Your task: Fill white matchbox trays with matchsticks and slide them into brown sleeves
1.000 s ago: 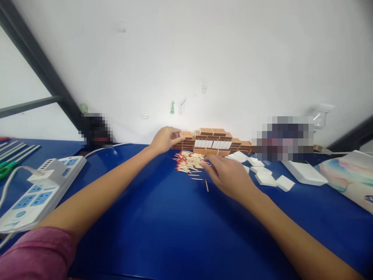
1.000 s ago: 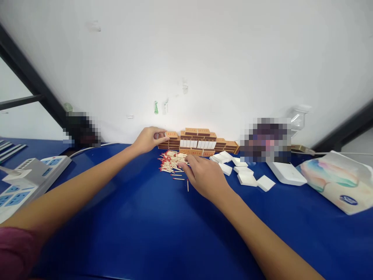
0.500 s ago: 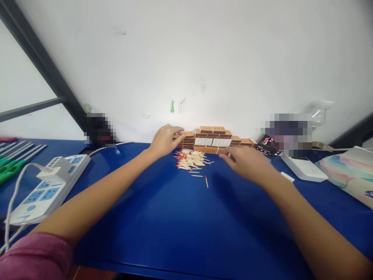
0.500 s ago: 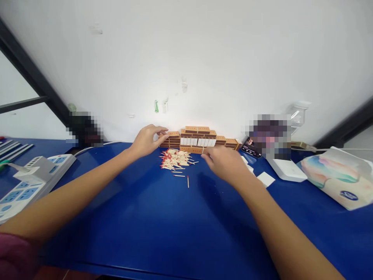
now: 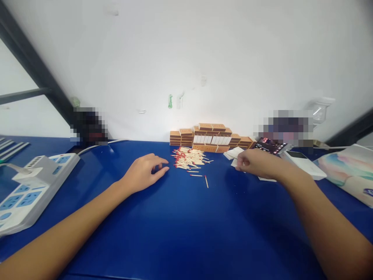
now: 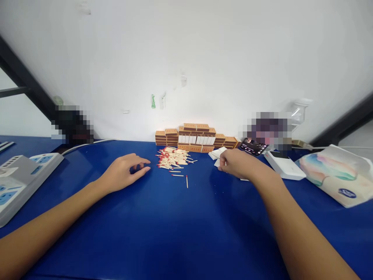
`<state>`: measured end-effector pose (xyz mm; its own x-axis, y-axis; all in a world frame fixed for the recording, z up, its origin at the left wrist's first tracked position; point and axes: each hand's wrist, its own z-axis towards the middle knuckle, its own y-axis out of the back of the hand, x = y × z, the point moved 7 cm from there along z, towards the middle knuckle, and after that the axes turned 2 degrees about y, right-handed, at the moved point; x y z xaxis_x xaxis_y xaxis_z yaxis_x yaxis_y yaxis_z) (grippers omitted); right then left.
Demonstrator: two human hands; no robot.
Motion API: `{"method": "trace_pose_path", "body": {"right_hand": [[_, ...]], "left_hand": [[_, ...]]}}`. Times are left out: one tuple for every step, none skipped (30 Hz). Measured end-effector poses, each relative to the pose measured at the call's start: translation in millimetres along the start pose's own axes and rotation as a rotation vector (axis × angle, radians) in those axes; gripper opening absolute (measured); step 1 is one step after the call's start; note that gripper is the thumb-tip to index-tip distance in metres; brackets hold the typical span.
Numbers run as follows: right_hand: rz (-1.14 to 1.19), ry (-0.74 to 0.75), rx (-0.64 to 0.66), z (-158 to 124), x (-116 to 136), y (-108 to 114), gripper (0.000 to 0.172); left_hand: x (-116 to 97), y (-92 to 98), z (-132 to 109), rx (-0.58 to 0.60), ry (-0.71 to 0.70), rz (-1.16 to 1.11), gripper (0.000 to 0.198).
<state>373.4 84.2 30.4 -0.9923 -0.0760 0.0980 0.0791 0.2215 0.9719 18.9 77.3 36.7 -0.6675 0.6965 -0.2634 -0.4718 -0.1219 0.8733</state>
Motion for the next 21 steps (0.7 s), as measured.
{"method": "trace_pose_path", "body": {"right_hand": [[0.002,0.018,0.004,-1,5,-1,0.013],[0.005,0.039,0.005,-2,10,-1,0.013],[0.011,0.067,0.000,-4,17,0,0.014],[0.018,0.102,-0.013,-7,26,1,0.013],[0.029,0.148,-0.037,-11,38,3,0.012],[0.042,0.203,-0.068,-15,52,5,0.012],[0.044,0.256,-0.105,-20,67,7,0.013],[0.049,0.328,-0.134,-27,85,7,0.015],[0.065,0.396,-0.159,-34,103,6,0.014],[0.092,0.460,-0.181,-41,121,4,0.013],[0.123,0.528,-0.182,-48,139,0,0.009],[0.139,0.589,-0.162,-55,155,-6,0.009],[0.139,0.662,-0.141,-61,171,-13,0.010],[0.116,0.704,-0.142,-66,181,-19,0.013],[0.098,0.730,-0.142,-69,189,-24,0.014],[0.096,0.749,-0.143,-71,192,-27,0.014],[0.110,0.751,-0.145,-70,191,-28,0.014],[0.139,0.741,-0.153,-67,187,-27,0.015],[0.173,0.719,-0.170,-62,180,-23,0.015],[0.200,0.682,-0.191,-55,169,-19,0.016],[0.210,0.639,-0.228,-48,156,-13,0.017]], "left_hand": [[-2,-0.5,-1,-0.006,-0.034,0.018,0.022],[-5,-1.3,-2,-0.011,-0.072,0.031,0.022],[-10,-1.7,-3,-0.022,-0.113,0.043,0.022],[-16,-3.1,-5,-0.020,-0.156,0.054,0.023],[-23,-3.9,-6,-0.023,-0.198,0.059,0.023],[-31,-4.4,-8,-0.024,-0.237,0.058,0.024],[-38,-3.6,-9,-0.036,-0.268,0.047,0.025],[-45,-1.8,-11,-0.055,-0.289,0.038,0.026],[-51,0.3,-13,-0.072,-0.298,0.024,0.027],[-55,2.4,-14,-0.083,-0.293,0.012,0.033],[-59,3.8,-15,-0.084,-0.285,-0.002,0.043],[-61,4.0,-16,-0.067,-0.279,-0.022,0.055],[-63,3.4,-17,-0.043,-0.271,-0.039,0.062],[-65,1.8,-17,-0.010,-0.270,-0.054,0.063],[-65,0.0,-18,0.019,-0.268,-0.063,0.061],[-66,-1.9,-18,0.045,-0.268,-0.065,0.055],[-66,-3.8,-18,0.067,-0.267,-0.063,0.049],[-65,-5.4,-18,0.084,-0.263,-0.060,0.043],[-64,-6.8,-17,0.102,-0.255,-0.057,0.040],[-63,-7.7,-17,0.117,-0.246,-0.058,0.038],[-62,-8.4,-17,0.135,-0.237,-0.061,0.038]]}}
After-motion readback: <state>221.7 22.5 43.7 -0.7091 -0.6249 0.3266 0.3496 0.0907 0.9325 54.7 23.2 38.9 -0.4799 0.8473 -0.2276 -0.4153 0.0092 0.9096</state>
